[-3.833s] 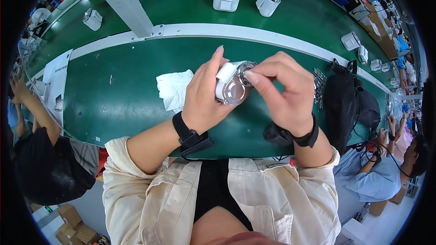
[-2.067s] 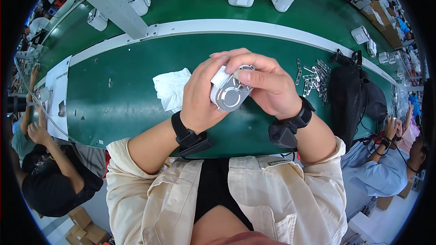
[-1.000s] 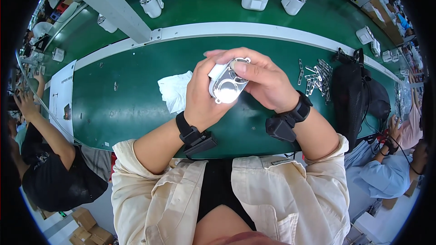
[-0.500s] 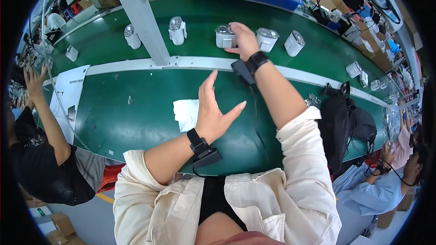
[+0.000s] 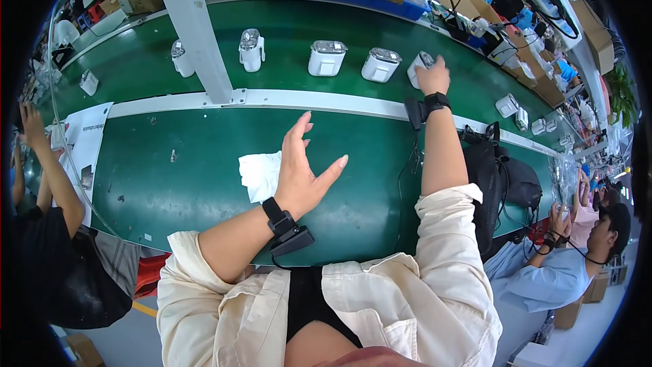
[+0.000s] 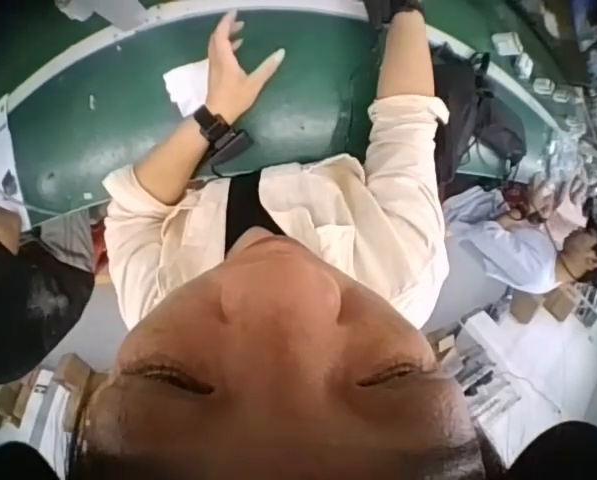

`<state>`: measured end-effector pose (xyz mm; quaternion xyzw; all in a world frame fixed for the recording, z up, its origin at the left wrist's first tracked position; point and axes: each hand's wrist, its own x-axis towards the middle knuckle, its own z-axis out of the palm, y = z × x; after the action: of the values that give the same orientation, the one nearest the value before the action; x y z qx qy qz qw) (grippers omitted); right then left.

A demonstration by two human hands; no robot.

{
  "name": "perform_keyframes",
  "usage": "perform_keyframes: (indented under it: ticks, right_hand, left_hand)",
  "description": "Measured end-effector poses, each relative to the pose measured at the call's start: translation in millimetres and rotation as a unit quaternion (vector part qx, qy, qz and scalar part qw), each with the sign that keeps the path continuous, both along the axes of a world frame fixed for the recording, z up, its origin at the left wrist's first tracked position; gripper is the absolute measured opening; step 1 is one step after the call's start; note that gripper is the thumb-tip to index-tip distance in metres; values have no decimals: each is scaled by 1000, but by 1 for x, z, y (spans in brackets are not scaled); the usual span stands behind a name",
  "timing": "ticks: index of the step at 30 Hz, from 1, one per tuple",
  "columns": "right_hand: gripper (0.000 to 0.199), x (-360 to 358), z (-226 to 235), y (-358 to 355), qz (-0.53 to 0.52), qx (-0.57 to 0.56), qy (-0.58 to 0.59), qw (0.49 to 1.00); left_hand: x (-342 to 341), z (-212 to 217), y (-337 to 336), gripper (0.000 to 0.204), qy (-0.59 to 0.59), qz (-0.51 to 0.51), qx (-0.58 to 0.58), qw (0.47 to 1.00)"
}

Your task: The person picks up a white device, presses a small component into its top, and places it back on the conveyor belt, repeating this process for several more devices.

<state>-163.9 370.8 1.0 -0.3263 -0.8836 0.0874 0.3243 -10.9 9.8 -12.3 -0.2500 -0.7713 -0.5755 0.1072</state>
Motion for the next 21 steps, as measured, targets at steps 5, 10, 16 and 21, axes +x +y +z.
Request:
perform_keyframes:
  ticks: [5, 10, 16, 21]
  right_hand:
    - [58, 49, 35, -21, 251, -167, -74, 951]
    - [51, 135, 93, -124, 562, -483, -112, 662]
    - [52, 183, 83, -186, 655, -400, -55, 639]
    - [44, 192, 94, -181, 645, -124, 41, 753]
  left_hand:
    - [-1, -1, -9, 89, -6, 3, 9, 1000]
    - [6, 6, -16, 99, -23, -53, 57, 997]
    - [6, 12, -13, 95, -89, -149, 139, 975]
    - [13, 12, -14, 87, -49, -31, 86, 995]
